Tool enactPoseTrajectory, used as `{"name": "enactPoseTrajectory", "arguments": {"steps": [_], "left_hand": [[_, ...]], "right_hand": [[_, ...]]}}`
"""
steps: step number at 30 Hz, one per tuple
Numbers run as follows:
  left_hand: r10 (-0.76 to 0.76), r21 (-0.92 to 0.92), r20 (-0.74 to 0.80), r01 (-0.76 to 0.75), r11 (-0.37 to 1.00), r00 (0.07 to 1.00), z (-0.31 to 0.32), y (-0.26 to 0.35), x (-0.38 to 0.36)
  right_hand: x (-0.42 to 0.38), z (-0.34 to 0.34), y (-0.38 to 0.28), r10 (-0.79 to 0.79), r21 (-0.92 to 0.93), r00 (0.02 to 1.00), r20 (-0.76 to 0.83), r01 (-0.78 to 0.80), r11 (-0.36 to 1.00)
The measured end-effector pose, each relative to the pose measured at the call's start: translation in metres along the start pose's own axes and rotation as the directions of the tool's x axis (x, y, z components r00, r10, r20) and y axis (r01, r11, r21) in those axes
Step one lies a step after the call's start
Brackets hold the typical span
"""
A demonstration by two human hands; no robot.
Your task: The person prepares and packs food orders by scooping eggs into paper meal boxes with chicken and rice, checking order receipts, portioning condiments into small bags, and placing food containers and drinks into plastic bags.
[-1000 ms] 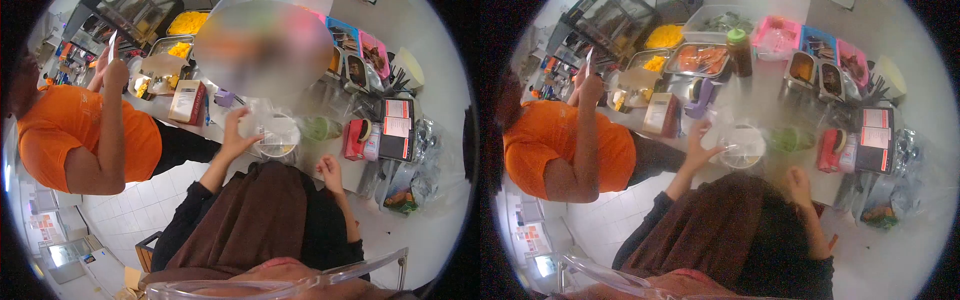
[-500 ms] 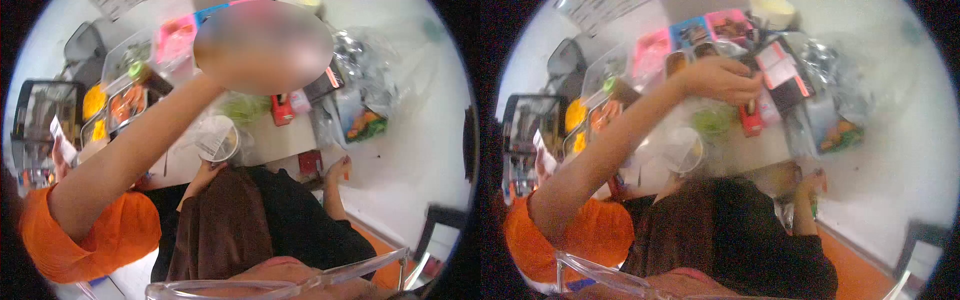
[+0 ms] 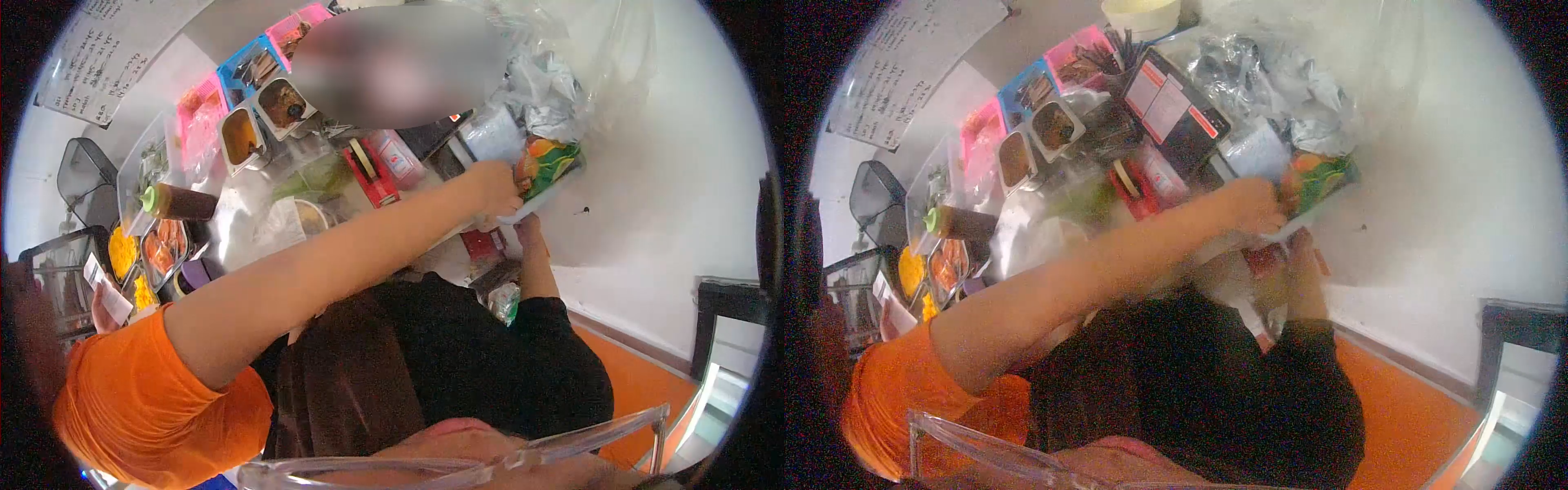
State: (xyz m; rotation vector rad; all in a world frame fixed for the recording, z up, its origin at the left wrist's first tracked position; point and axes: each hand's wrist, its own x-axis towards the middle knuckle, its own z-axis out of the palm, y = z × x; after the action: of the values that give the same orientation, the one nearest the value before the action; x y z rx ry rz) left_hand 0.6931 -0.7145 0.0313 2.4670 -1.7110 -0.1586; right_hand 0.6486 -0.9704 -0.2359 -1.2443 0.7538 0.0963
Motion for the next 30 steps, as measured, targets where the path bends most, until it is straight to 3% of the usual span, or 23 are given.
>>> {"name": "enactPoseTrajectory", "arguments": {"steps": [2, 6, 8, 9, 11, 12, 13, 14, 15, 16, 17, 18, 21, 22, 23, 24, 25, 26, 27, 28, 29, 30], "left_hand": [[-0.01, 0.033, 0.091, 0.007, 0.999, 0.996, 0.001, 0.0, 0.007], [0.261, 0.109, -0.134, -0.248, 0.963, 0.956, 0.002, -0.009, -0.001], [0.365, 0.196, -0.132, -0.336, 0.921, 0.922, -0.01, -0.007, -0.002], [0.353, 0.213, -0.197, -0.312, 0.926, 0.914, -0.017, -0.002, -0.013], [0.064, 0.062, -0.52, -0.037, 0.997, 0.852, -0.013, 0.025, -0.073], [-0.198, -0.146, -0.657, 0.134, 0.98, 0.728, 0.001, 0.042, -0.117], [-0.536, -0.442, -0.706, 0.303, 0.844, 0.463, 0.029, 0.063, -0.169], [-0.778, -0.701, -0.62, 0.37, 0.609, 0.105, 0.068, 0.087, -0.219], [-0.87, -0.864, -0.45, 0.344, 0.367, -0.201, 0.113, 0.111, -0.268], [-0.876, -0.942, -0.294, 0.273, 0.197, -0.382, 0.155, 0.135, -0.311], [-0.866, -0.97, -0.193, 0.225, 0.096, -0.461, 0.186, 0.157, -0.343], [-0.914, -0.983, -0.071, 0.181, -0.003, -0.401, 0.152, 0.171, -0.343], [-0.9, -0.958, -0.044, 0.273, -0.084, -0.433, 0.124, 0.202, -0.341], [-0.904, -0.933, -0.105, 0.354, -0.055, -0.415, 0.131, 0.209, -0.347], [-0.906, -0.9, -0.161, 0.435, -0.029, -0.392, 0.142, 0.216, -0.355], [-0.905, -0.938, -0.093, 0.342, -0.06, -0.415, 0.139, 0.224, -0.355], [-0.9, -0.965, -0.025, 0.246, -0.092, -0.436, 0.136, 0.232, -0.355], [-0.905, -0.96, -0.037, 0.268, -0.086, -0.424, 0.145, 0.237, -0.363], [-0.912, -0.954, -0.045, 0.289, -0.082, -0.407, 0.162, 0.242, -0.373], [-0.921, -0.949, -0.053, 0.308, -0.074, -0.387, 0.164, 0.246, -0.375], [-0.904, -0.936, -0.09, 0.346, -0.068, -0.419, 0.166, 0.252, -0.374], [-0.892, -0.949, -0.062, 0.304, -0.086, -0.448, 0.16, 0.257, -0.372]], "right_hand": [[-0.005, 0.016, 0.0, -0.045, -0.035, 0.999, 0.012, 0.045, 0.998], [-0.006, 0.023, 0.001, -0.222, -0.192, 0.971, 0.084, 0.234, 0.953], [-0.005, 0.013, -0.005, -0.378, -0.3, 0.911, 0.161, 0.411, 0.861], [-0.006, 0.008, -0.009, -0.463, -0.347, 0.86, 0.217, 0.511, 0.787], [-0.004, -0.004, -0.017, -0.604, -0.432, 0.712, 0.357, 0.699, 0.569], [-0.003, -0.009, -0.02, -0.621, -0.501, 0.638, 0.455, 0.76, 0.414], [-0.005, -0.012, -0.023, -0.595, -0.586, 0.527, 0.606, 0.802, 0.114], [-0.007, -0.014, -0.027, -0.549, -0.578, 0.398, 0.735, 0.791, -0.201], [0.011, -0.018, -0.019, -0.498, -0.588, 0.506, 0.704, 0.809, -0.009], [0.027, -0.022, -0.013, -0.422, -0.584, 0.599, 0.681, 0.791, 0.18], [0.021, -0.02, -0.017, -0.43, -0.602, 0.59, 0.683, 0.788, 0.126], [0.009, -0.018, -0.024, -0.433, -0.616, 0.581, 0.689, 0.784, 0.07], [-0.027, 0.001, -0.044, -0.428, -0.622, 0.531, 0.731, 0.776, -0.1], [-0.031, 0.009, -0.047, -0.424, -0.616, 0.51, 0.748, 0.772, -0.157], [-0.034, 0.016, -0.051, -0.444, -0.617, 0.495, 0.747, 0.766, -0.183], [-0.028, 0.018, -0.048, -0.454, -0.639, 0.528, 0.718, 0.758, -0.129], [-0.02, 0.019, -0.043, -0.466, -0.663, 0.567, 0.679, 0.746, -0.058], [-0.003, 0.019, -0.037, -0.479, -0.674, 0.705, 0.523, 0.686, 0.274], [0.009, 0.022, -0.03, -0.341, -0.493, 0.885, 0.319, 0.461, 0.737], [0.015, 0.028, -0.025, -0.182, -0.157, 0.976, 0.121, 0.2, 0.967], [0.021, 0.029, -0.023, -0.061, 0.048, 0.995, 0.073, 0.058, 0.997], [0.024, 0.028, -0.021, 0.007, 0.136, 0.995, 0.102, -0.021, 0.991]]}}
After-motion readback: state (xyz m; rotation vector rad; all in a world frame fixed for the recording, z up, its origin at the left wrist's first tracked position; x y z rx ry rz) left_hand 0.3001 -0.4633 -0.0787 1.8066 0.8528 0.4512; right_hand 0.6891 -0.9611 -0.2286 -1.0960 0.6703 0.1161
